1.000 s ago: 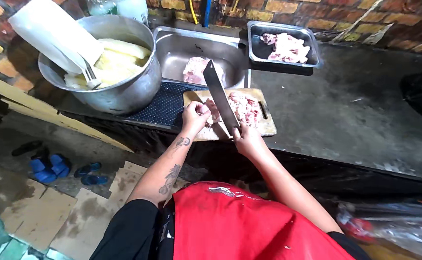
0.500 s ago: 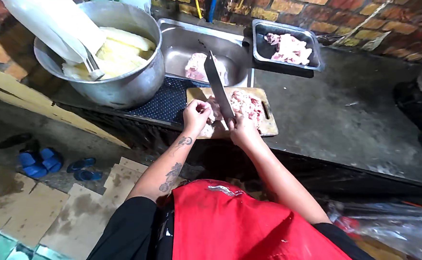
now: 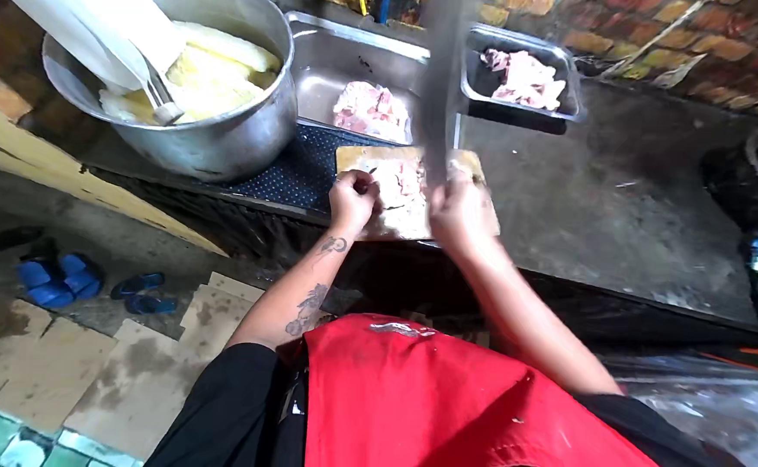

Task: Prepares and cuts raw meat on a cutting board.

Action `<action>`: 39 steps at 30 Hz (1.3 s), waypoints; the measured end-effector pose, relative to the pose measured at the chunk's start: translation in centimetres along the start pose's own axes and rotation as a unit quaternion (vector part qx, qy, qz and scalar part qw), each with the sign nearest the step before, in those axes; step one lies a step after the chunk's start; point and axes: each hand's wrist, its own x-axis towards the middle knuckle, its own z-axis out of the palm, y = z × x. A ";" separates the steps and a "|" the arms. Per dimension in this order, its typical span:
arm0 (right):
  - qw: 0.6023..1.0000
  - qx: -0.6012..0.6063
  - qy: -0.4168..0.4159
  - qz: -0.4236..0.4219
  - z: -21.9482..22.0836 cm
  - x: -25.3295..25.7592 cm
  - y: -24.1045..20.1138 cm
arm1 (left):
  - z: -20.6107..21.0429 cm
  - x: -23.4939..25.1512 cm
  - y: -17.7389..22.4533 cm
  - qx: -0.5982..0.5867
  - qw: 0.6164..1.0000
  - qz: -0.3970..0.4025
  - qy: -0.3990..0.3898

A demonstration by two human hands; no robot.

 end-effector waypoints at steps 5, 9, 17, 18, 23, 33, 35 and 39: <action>0.952 -0.105 -0.241 0.155 3.4 1.2 2.2 | 0.0 0.3 0.7 0.055 0.998 -0.011 -0.039; 0.949 -0.108 -0.251 0.157 2.7 1.1 2.0 | -0.2 1.8 2.3 0.157 0.978 -0.038 -0.131; 0.954 -0.083 -0.260 0.122 4.4 7.1 0.3 | 0.0 4.2 2.1 0.183 0.970 -0.019 -0.161; 0.954 -0.085 -0.262 0.118 4.6 7.6 0.0 | 0.2 4.4 2.2 0.186 0.969 -0.021 -0.160; 0.951 -0.096 -0.268 0.119 2.5 2.7 2.7 | 0.1 4.6 2.3 0.188 0.970 -0.025 -0.152; 0.956 -0.067 -0.270 0.097 4.8 8.8 1.2 | 0.3 4.1 2.6 0.217 0.955 -0.019 -0.201; 0.956 -0.065 -0.274 0.084 5.1 10.5 1.0 | 0.6 3.5 3.2 0.229 0.948 -0.034 -0.216; 0.956 -0.054 -0.272 0.095 3.9 7.9 2.1 | -0.6 2.6 3.8 0.195 0.961 -0.047 -0.189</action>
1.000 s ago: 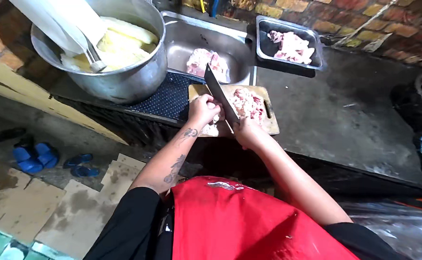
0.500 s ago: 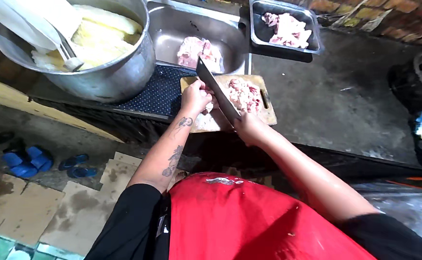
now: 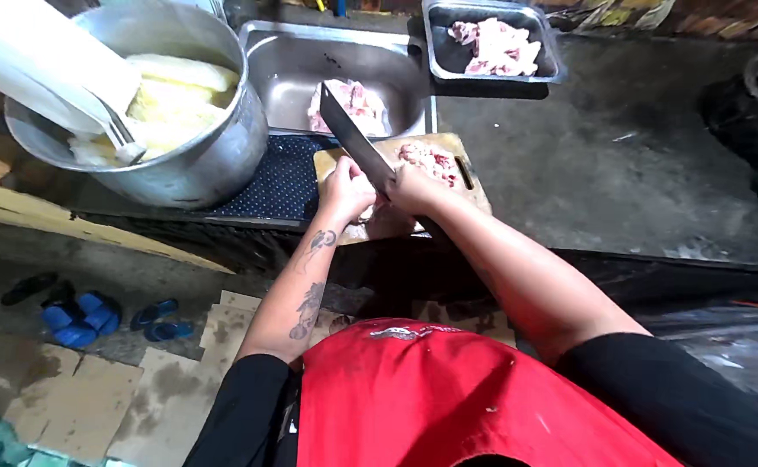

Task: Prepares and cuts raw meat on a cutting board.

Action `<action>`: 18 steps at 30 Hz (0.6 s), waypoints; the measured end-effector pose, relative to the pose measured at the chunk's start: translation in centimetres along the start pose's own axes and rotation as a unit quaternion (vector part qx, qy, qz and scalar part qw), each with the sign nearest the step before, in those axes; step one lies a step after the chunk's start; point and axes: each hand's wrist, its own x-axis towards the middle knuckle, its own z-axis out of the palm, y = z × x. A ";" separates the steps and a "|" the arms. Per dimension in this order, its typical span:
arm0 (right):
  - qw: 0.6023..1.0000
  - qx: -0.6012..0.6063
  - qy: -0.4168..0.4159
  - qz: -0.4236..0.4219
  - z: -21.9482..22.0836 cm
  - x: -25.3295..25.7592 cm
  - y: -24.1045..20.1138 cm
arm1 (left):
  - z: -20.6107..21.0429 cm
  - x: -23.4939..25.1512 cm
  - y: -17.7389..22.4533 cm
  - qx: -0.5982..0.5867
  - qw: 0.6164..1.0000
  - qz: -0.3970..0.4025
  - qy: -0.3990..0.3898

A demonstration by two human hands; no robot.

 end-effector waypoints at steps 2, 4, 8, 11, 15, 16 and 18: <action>1.000 0.018 -0.015 0.020 0.6 -2.4 2.0 | -0.7 -0.7 -0.9 -0.011 0.999 -0.019 0.035; 0.998 0.041 -0.030 0.034 0.7 -4.6 4.0 | -1.5 -0.9 -1.4 -0.011 0.997 -0.038 0.066; 0.997 0.052 -0.025 0.046 1.7 -7.4 6.8 | -3.2 -0.4 -2.1 0.006 0.992 -0.065 0.111; 0.996 0.044 -0.044 0.067 1.2 -8.8 7.2 | -4.1 -0.1 -2.5 0.003 0.990 -0.089 0.108; 0.994 0.049 -0.055 0.085 0.3 -10.3 7.7 | -4.1 0.0 -3.0 -0.003 0.994 -0.086 0.063; 0.993 0.049 -0.054 0.091 0.0 -10.8 7.5 | -4.2 0.0 -3.1 -0.002 0.995 -0.089 0.036; 0.993 0.053 -0.046 0.095 -0.4 -11.7 6.9 | -4.5 -0.3 -3.1 0.014 0.996 -0.083 -0.008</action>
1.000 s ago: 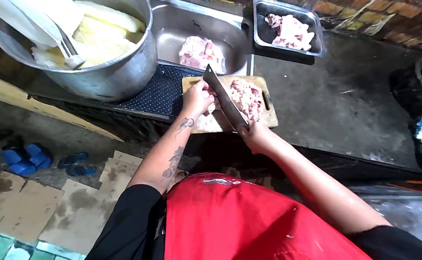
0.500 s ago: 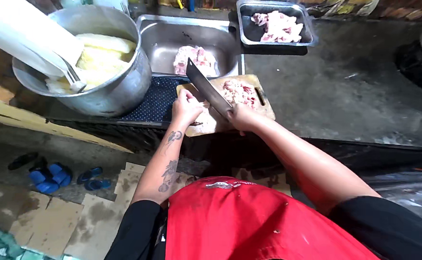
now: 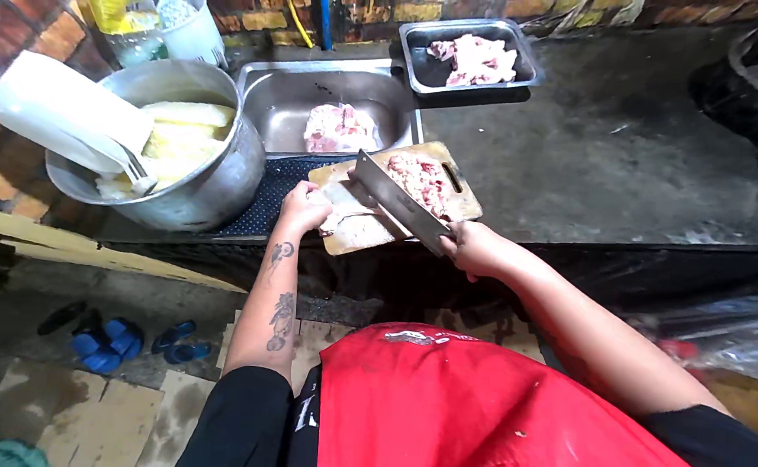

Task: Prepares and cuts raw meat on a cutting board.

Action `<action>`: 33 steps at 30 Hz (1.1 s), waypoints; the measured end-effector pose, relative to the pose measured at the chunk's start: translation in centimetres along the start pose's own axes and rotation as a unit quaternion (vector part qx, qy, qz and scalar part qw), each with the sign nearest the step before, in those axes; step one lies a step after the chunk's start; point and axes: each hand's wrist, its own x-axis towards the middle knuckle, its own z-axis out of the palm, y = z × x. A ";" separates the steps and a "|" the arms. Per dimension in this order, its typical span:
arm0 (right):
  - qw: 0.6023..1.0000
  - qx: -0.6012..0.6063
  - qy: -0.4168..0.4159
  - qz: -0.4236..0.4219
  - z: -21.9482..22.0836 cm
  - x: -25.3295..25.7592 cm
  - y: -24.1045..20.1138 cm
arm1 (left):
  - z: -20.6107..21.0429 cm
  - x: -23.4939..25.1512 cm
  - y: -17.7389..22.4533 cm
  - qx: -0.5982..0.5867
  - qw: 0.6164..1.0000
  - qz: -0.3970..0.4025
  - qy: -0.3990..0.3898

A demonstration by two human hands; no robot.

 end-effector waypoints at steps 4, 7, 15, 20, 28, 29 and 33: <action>0.999 0.003 0.025 -0.026 0.2 -1.1 -0.6 | -0.1 -1.8 0.7 0.052 0.998 0.026 -0.039; 0.995 -0.054 0.054 -0.063 0.7 -0.8 -0.7 | -0.5 -2.9 1.2 0.066 0.995 0.032 -0.074; 0.993 -0.097 0.050 -0.044 1.4 0.7 -0.1 | -6.9 -4.8 0.9 0.009 0.996 0.086 -0.003; 0.997 -0.062 0.016 -0.033 1.1 -0.1 0.1 | -7.5 -4.8 4.0 0.101 0.989 0.058 0.090; 0.999 -0.035 0.009 -0.021 1.6 -0.4 0.9 | -12.6 -7.1 7.8 0.143 0.925 0.125 0.329; 1.000 -0.016 0.002 -0.020 1.4 -0.8 0.9 | -12.7 -6.8 8.2 0.128 0.926 0.139 0.327; 0.998 0.052 0.003 -0.026 0.5 -2.9 1.7 | -9.5 -3.2 8.8 0.170 0.962 0.119 0.180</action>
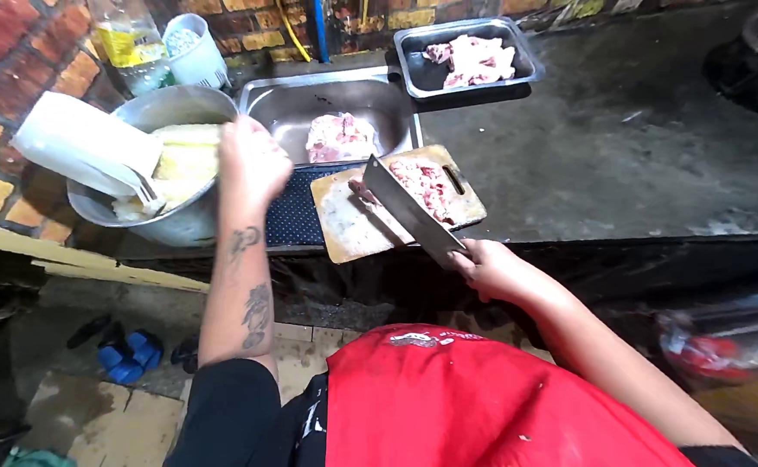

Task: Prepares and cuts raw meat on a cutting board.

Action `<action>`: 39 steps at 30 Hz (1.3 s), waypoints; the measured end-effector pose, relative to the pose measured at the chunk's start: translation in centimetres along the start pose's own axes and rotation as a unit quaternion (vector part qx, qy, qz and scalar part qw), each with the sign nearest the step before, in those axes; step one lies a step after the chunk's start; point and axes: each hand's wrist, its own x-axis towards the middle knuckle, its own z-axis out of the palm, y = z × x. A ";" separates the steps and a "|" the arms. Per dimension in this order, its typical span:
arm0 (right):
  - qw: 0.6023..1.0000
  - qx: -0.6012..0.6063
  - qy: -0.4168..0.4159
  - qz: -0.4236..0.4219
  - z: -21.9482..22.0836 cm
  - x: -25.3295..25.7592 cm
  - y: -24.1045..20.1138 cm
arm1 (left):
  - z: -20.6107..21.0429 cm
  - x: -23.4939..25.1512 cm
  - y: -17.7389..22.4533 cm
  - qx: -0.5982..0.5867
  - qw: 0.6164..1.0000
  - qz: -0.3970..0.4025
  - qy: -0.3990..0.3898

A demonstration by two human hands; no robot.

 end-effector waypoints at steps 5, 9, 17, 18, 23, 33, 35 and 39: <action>0.995 0.067 0.079 0.004 -1.2 -2.3 2.5 | 9.8 2.0 0.5 0.145 0.964 0.095 -0.201; 0.986 0.110 0.123 0.003 -1.3 -3.5 4.1 | 14.1 4.3 2.6 0.130 0.916 0.302 -0.231; 0.979 0.154 0.127 0.029 -0.6 -4.5 5.8 | 16.2 5.8 2.4 0.044 0.897 0.306 -0.315; 0.979 0.155 0.128 0.027 -0.6 -4.4 5.8 | 16.1 5.4 2.3 0.011 0.909 0.296 -0.294; 0.980 0.146 0.134 -0.006 -0.8 -3.4 5.1 | 15.4 0.7 4.2 -0.067 0.967 0.230 -0.086; 0.991 0.073 0.108 -0.044 1.6 -0.3 2.0 | 18.9 -5.6 -0.6 -0.200 0.952 0.223 -0.055; 0.993 0.048 0.098 -0.047 2.0 0.2 1.5 | 19.2 -5.8 -0.5 -0.212 0.957 0.194 -0.050; 0.994 -0.001 0.093 -0.049 2.6 0.9 0.6 | 19.4 -5.8 0.0 -0.214 0.962 0.163 -0.042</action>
